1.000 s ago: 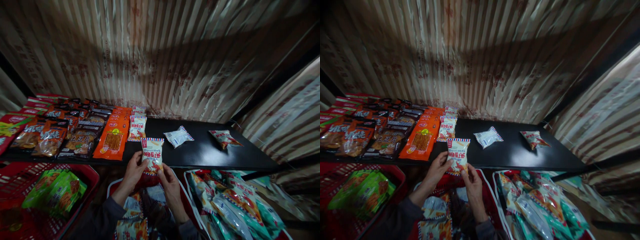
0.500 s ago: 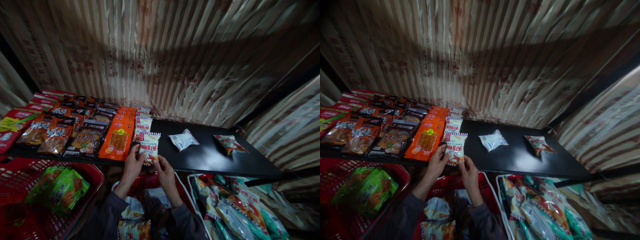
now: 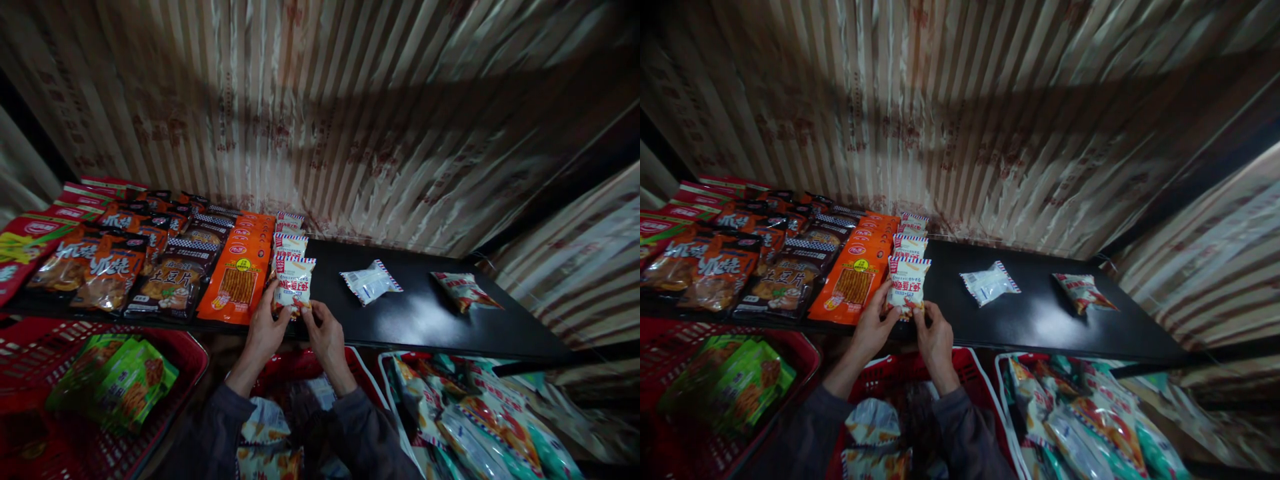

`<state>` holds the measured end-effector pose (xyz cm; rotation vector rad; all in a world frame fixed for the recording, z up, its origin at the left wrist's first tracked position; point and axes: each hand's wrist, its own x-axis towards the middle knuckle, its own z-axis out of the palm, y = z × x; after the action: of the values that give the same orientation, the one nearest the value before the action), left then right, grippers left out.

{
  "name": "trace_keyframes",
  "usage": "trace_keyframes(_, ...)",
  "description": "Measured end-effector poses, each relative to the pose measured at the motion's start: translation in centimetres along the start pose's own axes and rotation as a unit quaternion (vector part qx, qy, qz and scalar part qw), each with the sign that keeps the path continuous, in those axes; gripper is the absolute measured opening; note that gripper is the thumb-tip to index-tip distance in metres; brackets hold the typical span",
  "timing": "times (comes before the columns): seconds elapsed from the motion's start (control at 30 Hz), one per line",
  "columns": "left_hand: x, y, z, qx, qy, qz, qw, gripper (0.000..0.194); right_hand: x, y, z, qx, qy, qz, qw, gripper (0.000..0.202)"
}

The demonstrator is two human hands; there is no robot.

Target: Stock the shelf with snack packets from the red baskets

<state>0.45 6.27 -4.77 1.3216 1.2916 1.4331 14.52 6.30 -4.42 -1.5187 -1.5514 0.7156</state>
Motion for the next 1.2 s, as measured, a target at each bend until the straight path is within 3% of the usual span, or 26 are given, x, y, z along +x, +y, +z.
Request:
trace_keyframes(0.27,0.5,0.2,-0.1,0.053,-0.003,0.006,0.999,0.058,0.9,-0.2,0.5,-0.019,0.002,-0.011,1.000,0.029)
trace_keyframes(0.5,0.9,0.3,0.0,0.093,0.019,0.023,0.995,0.055,1.2,0.2,1.1,-0.147,0.045,-0.058,0.986,0.035)
trace_keyframes(1.2,0.9,0.3,0.3,0.156,0.013,0.054,0.986,0.053,1.6,0.2,1.0,-0.103,0.049,-0.067,0.991,0.034)
